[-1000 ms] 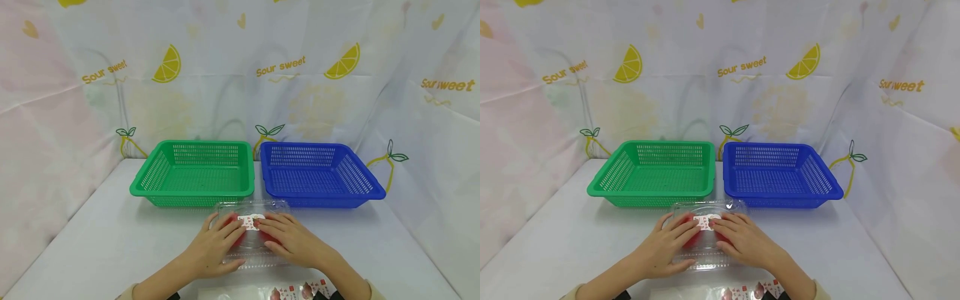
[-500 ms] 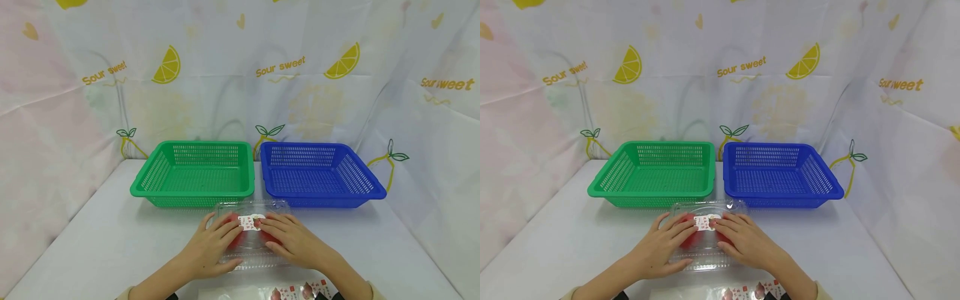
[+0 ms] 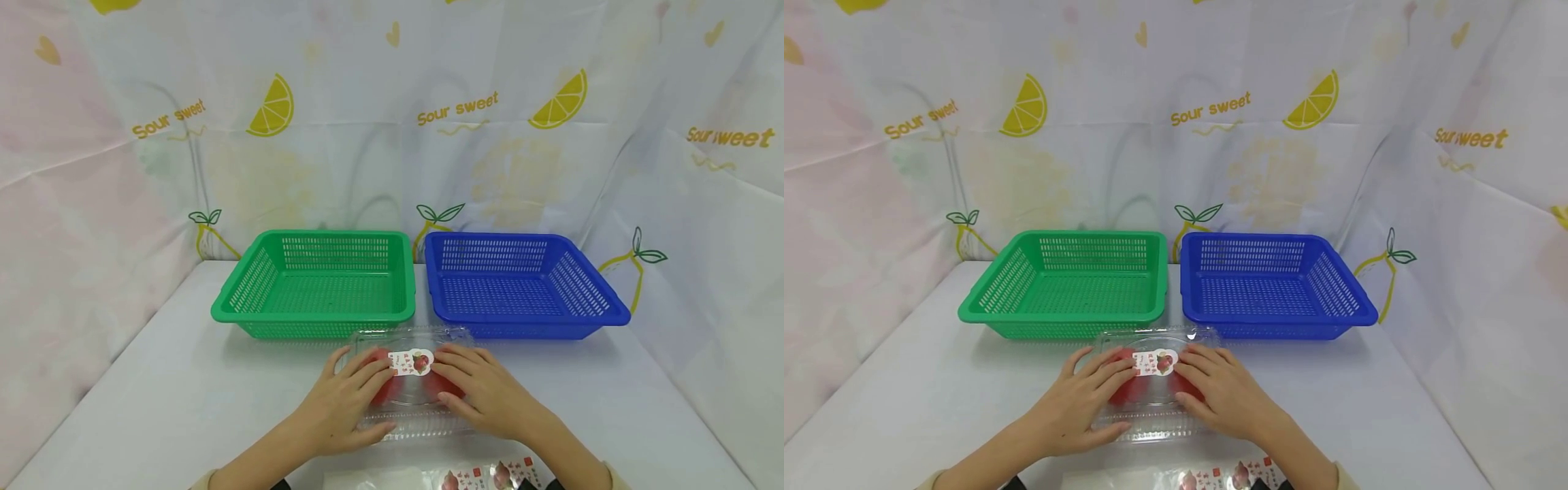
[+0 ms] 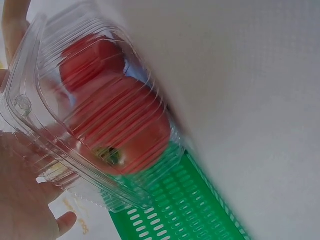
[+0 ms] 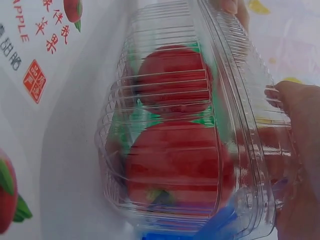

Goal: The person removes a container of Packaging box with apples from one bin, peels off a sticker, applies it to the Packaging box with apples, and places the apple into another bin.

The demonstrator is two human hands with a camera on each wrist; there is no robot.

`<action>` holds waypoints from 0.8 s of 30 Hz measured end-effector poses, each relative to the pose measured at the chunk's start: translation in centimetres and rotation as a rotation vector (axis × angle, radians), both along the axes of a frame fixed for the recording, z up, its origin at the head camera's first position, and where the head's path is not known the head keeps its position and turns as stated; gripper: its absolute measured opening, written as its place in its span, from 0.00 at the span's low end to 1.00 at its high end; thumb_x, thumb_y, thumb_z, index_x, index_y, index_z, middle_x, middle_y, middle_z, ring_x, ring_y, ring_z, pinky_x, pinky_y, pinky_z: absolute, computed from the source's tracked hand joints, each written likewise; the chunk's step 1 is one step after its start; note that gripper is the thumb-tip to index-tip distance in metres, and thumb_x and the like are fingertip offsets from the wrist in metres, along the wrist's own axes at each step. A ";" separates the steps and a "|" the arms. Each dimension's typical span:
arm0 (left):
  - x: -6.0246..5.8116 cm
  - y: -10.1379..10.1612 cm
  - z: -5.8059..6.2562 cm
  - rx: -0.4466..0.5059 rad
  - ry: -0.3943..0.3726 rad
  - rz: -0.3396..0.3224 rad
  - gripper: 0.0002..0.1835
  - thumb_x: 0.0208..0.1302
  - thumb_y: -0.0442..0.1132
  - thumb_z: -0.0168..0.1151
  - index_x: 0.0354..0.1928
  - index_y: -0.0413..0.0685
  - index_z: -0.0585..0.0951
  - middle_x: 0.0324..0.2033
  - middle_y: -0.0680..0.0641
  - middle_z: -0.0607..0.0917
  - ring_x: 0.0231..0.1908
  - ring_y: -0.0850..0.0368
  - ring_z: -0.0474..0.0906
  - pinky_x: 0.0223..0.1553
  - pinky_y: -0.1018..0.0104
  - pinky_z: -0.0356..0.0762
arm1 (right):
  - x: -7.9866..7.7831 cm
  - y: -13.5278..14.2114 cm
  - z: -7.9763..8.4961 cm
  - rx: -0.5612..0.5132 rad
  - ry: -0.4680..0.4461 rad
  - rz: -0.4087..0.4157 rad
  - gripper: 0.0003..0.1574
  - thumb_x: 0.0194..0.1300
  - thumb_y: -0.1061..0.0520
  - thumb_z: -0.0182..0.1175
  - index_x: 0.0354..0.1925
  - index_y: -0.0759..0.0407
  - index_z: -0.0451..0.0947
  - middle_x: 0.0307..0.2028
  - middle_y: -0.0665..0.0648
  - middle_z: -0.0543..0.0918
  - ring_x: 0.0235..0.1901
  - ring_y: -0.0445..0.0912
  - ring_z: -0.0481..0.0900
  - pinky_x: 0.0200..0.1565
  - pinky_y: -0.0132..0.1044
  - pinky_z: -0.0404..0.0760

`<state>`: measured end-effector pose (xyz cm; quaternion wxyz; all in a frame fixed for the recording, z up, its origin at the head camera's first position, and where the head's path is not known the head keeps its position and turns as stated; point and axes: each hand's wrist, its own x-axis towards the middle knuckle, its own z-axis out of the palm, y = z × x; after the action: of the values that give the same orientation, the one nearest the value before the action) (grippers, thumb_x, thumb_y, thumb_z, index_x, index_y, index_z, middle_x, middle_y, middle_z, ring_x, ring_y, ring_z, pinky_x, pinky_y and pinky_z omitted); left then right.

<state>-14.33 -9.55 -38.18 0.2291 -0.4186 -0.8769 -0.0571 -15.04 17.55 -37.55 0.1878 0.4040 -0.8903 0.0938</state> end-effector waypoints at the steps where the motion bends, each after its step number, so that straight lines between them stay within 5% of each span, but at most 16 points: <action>1: 0.0 0.0 0.0 -0.002 0.004 0.005 0.36 0.51 0.65 0.57 0.57 0.49 0.73 0.55 0.49 0.74 0.62 0.49 0.59 0.56 0.41 0.51 | 0.0 0.1 0.0 -0.006 0.003 0.001 0.25 0.66 0.43 0.50 0.55 0.55 0.75 0.56 0.54 0.74 0.61 0.50 0.64 0.56 0.52 0.65; 16: 0.1 -1.6 -0.6 0.074 -0.035 0.160 0.33 0.60 0.68 0.41 0.60 0.58 0.72 0.58 0.46 0.70 0.61 0.44 0.60 0.55 0.40 0.53 | -0.4 0.9 0.1 -0.239 -0.180 -0.188 0.23 0.60 0.54 0.58 0.53 0.60 0.75 0.57 0.65 0.70 0.59 0.61 0.64 0.53 0.61 0.63; 24: 0.9 -1.9 -0.1 0.132 -0.166 0.336 0.32 0.63 0.63 0.44 0.62 0.51 0.70 0.59 0.43 0.69 0.61 0.43 0.60 0.55 0.44 0.55 | 0.1 0.9 0.1 -0.332 -0.334 -0.251 0.26 0.61 0.54 0.57 0.58 0.59 0.70 0.63 0.66 0.62 0.60 0.63 0.60 0.52 0.63 0.63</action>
<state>-13.47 -11.46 -38.30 0.1892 -0.2442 -0.9448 -0.1096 -14.93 18.49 -37.42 0.1121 0.2330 -0.9245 0.2800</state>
